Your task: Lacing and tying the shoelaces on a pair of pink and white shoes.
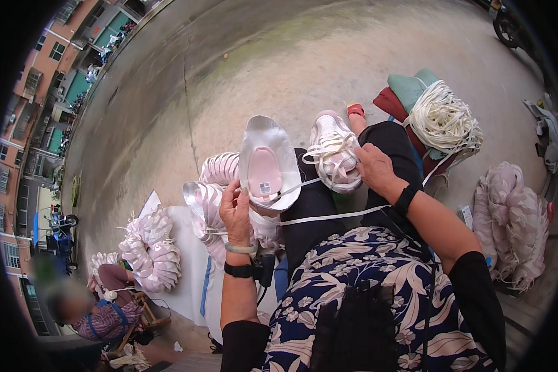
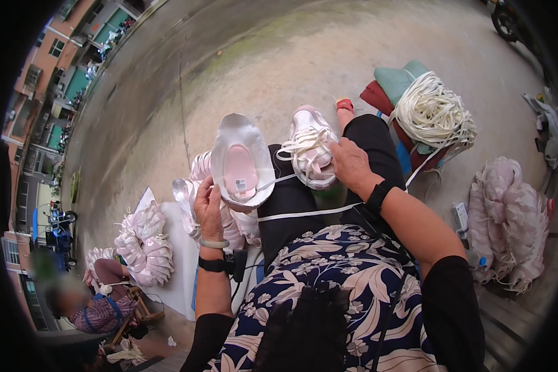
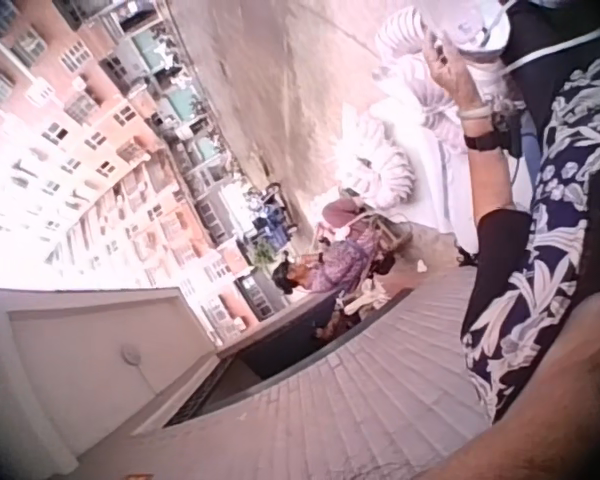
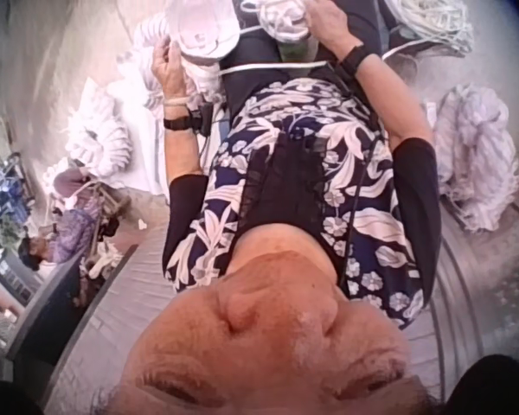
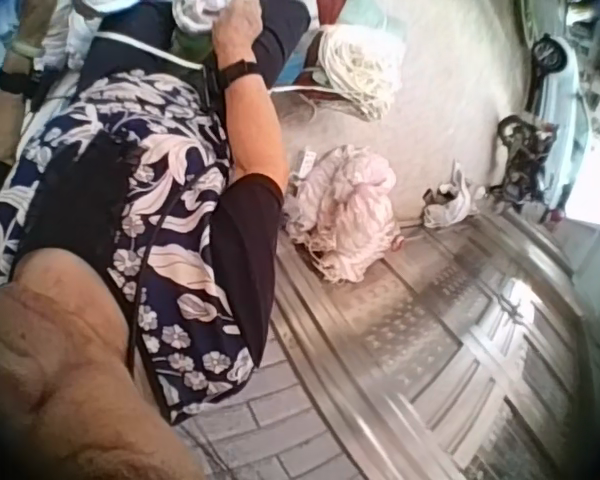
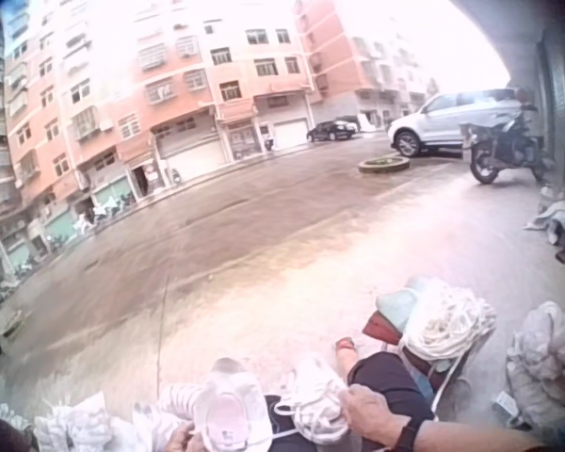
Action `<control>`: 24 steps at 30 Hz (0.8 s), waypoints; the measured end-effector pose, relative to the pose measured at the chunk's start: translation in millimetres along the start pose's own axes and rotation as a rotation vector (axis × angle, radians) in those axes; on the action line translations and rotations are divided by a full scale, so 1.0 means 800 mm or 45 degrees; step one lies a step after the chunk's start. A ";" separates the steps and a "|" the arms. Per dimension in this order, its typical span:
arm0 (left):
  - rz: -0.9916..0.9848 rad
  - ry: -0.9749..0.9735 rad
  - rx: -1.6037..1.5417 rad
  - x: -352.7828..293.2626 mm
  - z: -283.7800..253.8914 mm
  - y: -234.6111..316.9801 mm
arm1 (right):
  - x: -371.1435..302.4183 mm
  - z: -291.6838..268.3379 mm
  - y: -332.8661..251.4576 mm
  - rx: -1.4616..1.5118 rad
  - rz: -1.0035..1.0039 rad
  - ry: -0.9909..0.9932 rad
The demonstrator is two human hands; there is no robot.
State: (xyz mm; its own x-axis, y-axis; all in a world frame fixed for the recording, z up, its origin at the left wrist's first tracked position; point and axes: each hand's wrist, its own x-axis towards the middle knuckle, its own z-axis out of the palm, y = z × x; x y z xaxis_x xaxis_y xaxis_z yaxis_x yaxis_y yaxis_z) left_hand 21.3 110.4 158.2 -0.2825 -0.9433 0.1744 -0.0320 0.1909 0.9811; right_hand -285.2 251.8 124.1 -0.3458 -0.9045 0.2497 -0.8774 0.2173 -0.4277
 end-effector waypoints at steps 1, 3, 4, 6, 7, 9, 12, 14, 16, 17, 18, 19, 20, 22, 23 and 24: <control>-0.040 -0.005 0.002 0.001 0.000 -0.003 | -0.001 -0.001 0.000 0.016 0.005 0.007; -0.272 0.043 0.148 0.002 -0.002 -0.005 | -0.001 -0.003 0.001 0.027 0.005 0.010; -0.227 0.031 0.125 0.001 -0.005 -0.003 | -0.001 -0.003 0.001 0.043 -0.009 0.013; -0.615 -0.083 -0.266 -0.001 -0.006 0.002 | -0.001 -0.001 0.001 0.043 0.000 0.011; -0.614 -0.176 -0.394 -0.003 -0.004 0.005 | -0.001 0.000 0.001 0.050 -0.020 0.023; -0.538 -0.224 -0.430 -0.014 0.006 0.009 | -0.001 0.003 0.001 0.037 0.009 0.017; -0.560 -0.330 -0.352 -0.019 0.013 0.014 | -0.004 0.007 0.002 0.033 0.011 0.041; -0.555 -0.353 -0.363 -0.022 0.015 0.019 | -0.005 0.010 0.005 0.042 0.011 0.062; -0.613 -0.378 -0.375 -0.026 0.021 0.022 | -0.005 0.010 0.011 0.083 0.003 0.077; -0.589 -0.395 -0.383 -0.030 0.025 0.024 | -0.002 0.010 0.016 0.087 -0.004 0.041; -0.443 -0.426 -0.250 -0.037 0.030 0.026 | -0.001 0.010 0.020 0.160 -0.028 0.065; -0.297 -0.458 -0.120 -0.042 0.036 0.028 | 0.001 0.011 0.025 0.222 -0.041 0.071; -0.289 -0.432 -0.065 -0.043 0.041 0.031 | 0.003 0.011 0.029 0.279 -0.051 0.097; -0.264 -0.464 0.021 -0.038 0.058 0.033 | 0.002 0.014 0.033 0.371 -0.049 0.095; -0.224 -0.496 0.096 -0.034 0.067 0.035 | 0.001 0.014 0.034 0.454 -0.044 0.109; -0.156 -0.488 0.098 -0.034 0.081 0.036 | -0.001 0.015 0.035 0.487 -0.026 0.091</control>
State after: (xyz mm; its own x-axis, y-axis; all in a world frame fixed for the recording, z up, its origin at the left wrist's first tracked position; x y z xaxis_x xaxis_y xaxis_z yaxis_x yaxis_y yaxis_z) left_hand -34.5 159.0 176.2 -0.6087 -0.7934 -0.0014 -0.1550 0.1171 0.9809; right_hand -305.4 253.8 101.8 -0.3637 -0.8763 0.3159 -0.7019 0.0349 -0.7114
